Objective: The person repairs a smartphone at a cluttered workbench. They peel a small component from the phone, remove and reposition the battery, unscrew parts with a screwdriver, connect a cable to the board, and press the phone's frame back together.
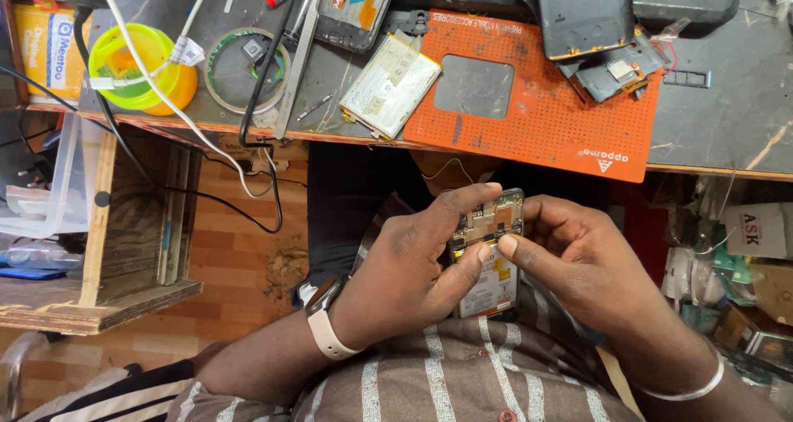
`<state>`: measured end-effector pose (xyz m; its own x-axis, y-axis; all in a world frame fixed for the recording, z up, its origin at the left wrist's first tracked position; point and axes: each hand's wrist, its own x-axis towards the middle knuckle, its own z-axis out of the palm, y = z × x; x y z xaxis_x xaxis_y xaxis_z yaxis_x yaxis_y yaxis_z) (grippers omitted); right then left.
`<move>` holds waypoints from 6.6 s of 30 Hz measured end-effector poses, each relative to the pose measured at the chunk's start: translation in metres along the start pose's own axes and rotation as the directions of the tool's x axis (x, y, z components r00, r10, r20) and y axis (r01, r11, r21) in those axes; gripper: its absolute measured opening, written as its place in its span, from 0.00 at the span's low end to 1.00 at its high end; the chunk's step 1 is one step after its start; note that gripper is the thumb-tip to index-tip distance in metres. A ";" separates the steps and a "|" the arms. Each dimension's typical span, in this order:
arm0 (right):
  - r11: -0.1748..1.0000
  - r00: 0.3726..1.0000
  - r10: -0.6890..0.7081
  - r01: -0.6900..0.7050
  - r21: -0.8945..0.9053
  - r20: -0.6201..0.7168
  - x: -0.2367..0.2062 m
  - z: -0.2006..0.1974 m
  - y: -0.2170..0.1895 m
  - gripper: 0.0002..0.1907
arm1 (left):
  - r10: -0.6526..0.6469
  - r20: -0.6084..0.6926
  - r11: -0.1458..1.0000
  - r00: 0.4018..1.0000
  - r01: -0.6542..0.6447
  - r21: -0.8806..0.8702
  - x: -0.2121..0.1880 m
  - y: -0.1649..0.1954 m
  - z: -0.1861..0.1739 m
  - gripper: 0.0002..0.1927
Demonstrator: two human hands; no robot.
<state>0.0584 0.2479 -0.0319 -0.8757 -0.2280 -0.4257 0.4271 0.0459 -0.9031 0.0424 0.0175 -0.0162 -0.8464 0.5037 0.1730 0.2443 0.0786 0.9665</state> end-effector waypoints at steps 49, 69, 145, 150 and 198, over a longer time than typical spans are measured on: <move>0.994 0.966 -0.023 0.049 -0.096 0.257 0.003 -0.016 -0.027 0.18 | 0.065 0.042 0.991 0.997 -0.069 0.113 0.003 0.013 0.005 0.28; 0.967 0.976 0.047 0.008 -0.253 0.211 0.004 -0.018 -0.031 0.13 | 0.098 0.063 0.989 0.993 -0.104 0.109 0.004 0.014 0.009 0.29; 0.985 0.859 -0.164 0.122 0.119 0.485 0.052 -0.078 -0.076 0.30 | 0.639 0.285 0.614 0.715 -0.697 0.372 0.083 0.055 -0.076 0.14; 0.813 0.829 -0.469 0.540 -0.215 0.305 0.057 -0.067 -0.095 0.19 | 0.640 0.184 0.572 0.746 -0.623 0.534 0.090 0.054 -0.086 0.15; 0.250 0.282 -0.955 0.616 -0.747 -0.087 0.043 0.006 -0.108 0.08 | 0.607 -0.002 0.609 0.795 -0.463 0.643 0.121 0.072 -0.050 0.12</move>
<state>-0.0242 0.2271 0.0471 -0.6745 -0.0230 0.7379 -0.6013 0.5971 -0.5310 -0.0658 0.0407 0.0839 -0.5255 0.4466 0.7242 0.8456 0.3680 0.3866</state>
